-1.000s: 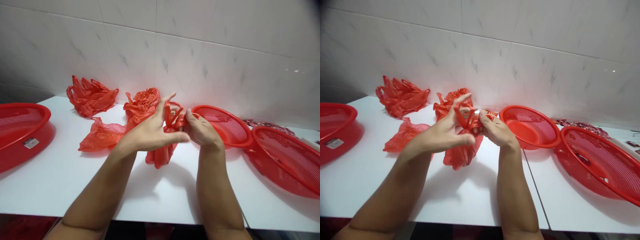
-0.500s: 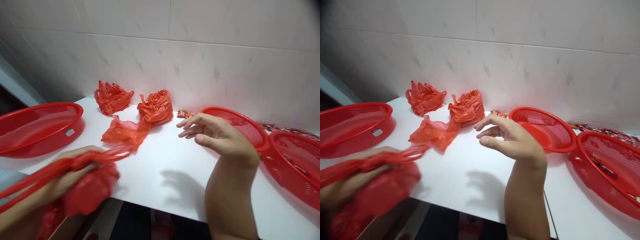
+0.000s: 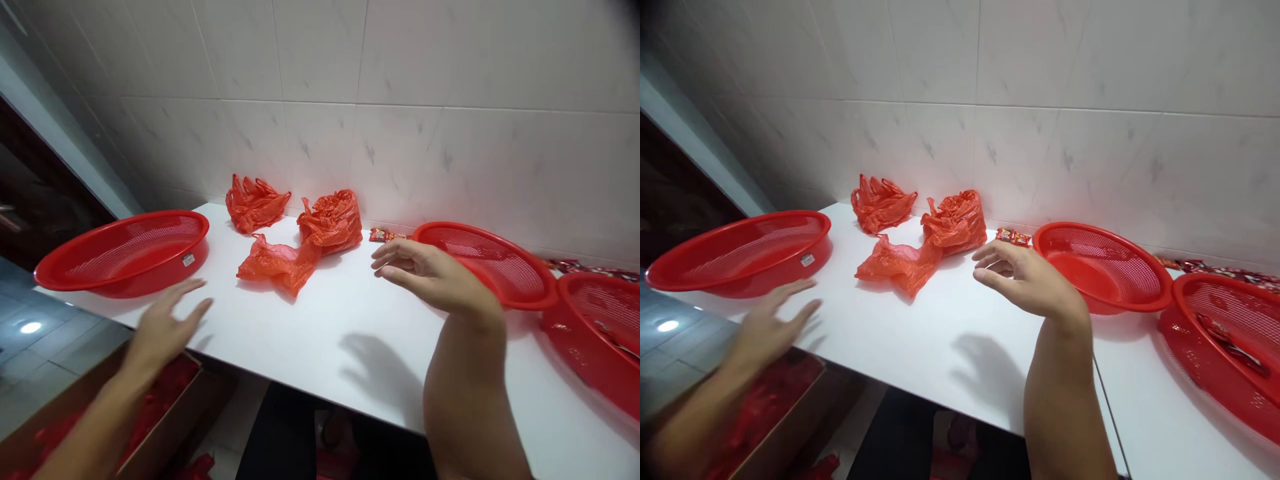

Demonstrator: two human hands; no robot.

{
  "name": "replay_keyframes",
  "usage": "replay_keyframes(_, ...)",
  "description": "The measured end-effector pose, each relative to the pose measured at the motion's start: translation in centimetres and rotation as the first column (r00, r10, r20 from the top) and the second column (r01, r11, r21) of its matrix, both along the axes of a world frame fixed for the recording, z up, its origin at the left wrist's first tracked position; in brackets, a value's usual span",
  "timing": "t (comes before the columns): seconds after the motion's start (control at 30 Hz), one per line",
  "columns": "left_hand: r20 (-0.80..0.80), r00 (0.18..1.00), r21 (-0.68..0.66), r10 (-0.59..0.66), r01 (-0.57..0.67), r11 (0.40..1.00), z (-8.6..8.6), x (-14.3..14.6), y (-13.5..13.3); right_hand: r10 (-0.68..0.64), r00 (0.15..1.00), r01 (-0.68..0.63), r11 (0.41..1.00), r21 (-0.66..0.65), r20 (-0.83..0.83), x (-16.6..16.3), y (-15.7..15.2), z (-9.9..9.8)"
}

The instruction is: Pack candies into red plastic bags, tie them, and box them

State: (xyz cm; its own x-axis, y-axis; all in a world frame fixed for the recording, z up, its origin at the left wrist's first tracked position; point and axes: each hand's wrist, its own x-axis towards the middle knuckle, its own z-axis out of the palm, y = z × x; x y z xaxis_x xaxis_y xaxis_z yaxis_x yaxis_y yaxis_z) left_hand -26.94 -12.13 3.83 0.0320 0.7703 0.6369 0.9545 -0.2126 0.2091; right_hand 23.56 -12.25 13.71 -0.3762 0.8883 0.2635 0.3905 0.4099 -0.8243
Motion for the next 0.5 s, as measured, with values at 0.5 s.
replay_keyframes(0.5, -0.204, 0.858, -0.202, -0.472, 0.435, 0.878, -4.9, 16.6, -0.3, -0.342, 0.93, 0.322, 0.934, -0.152, -0.131, -1.6, 6.2, -18.3)
